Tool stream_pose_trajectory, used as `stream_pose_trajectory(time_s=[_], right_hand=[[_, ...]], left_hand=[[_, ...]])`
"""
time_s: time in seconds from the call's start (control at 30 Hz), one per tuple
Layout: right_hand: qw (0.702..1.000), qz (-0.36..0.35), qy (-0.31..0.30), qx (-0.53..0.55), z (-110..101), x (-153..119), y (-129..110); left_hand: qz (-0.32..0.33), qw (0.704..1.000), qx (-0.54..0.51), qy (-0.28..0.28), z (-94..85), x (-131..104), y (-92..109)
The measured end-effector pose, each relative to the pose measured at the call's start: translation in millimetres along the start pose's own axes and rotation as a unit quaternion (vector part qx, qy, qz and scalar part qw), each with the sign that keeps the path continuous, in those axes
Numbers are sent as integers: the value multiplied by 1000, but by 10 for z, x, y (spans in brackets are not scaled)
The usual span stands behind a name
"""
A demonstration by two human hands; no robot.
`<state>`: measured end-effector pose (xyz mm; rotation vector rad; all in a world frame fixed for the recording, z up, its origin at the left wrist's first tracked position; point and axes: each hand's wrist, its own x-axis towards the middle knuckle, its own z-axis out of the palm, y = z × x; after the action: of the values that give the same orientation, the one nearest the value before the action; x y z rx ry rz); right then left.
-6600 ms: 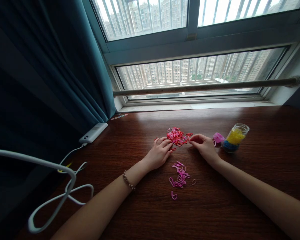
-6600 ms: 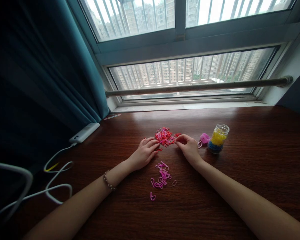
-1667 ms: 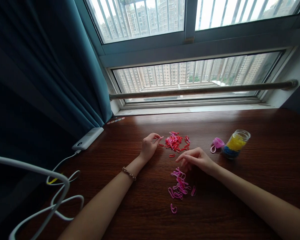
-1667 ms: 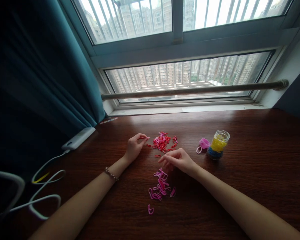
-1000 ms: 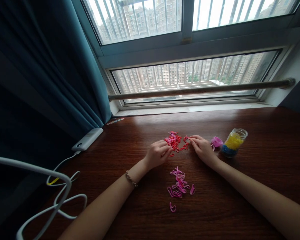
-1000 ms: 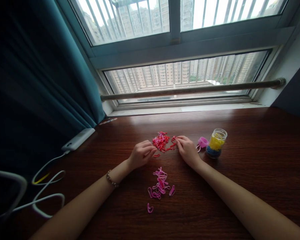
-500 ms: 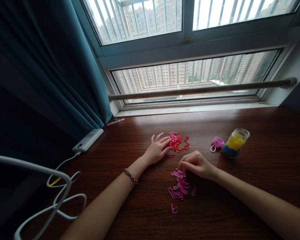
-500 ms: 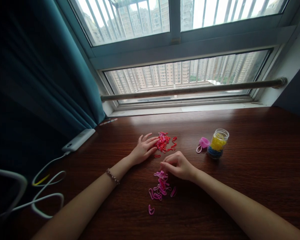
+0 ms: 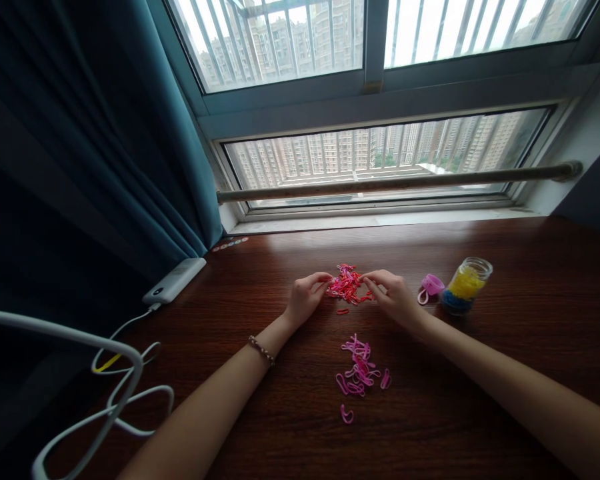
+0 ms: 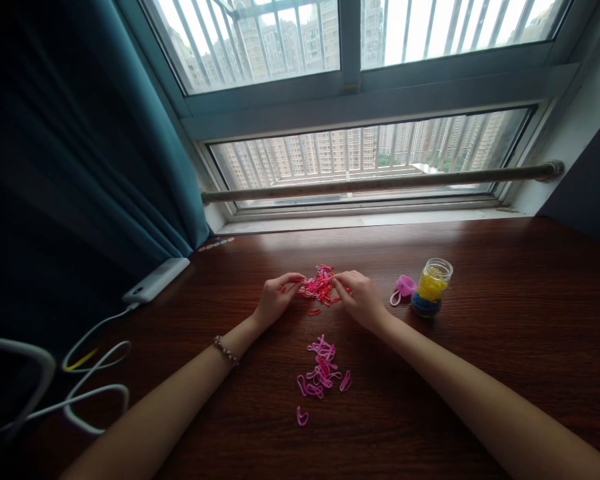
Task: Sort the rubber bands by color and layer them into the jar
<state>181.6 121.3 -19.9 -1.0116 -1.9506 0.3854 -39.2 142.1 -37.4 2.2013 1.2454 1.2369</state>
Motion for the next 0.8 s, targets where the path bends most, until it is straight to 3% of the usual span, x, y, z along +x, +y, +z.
stream_pose_trajectory(time_s=[0.13, 0.27, 0.4, 0.57, 0.8], right_hand=[[994, -74, -18, -73, 228, 127, 87], [984, -120, -79, -109, 368, 120, 154], [981, -138, -90, -99, 327, 82, 117], [962, -202, -147, -114, 257, 58, 1], [966, -187, -142, -107, 285, 69, 42]], left_hand=[[-28, 999, -23, 25, 11, 7, -18], [-70, 994, -81, 35, 13, 24, -54], [-94, 985, -144, 34, 11, 40, -77], [-113, 972, -202, 26, 8, 55, -63], [-129, 962, -238, 25, 17, 49, -56]])
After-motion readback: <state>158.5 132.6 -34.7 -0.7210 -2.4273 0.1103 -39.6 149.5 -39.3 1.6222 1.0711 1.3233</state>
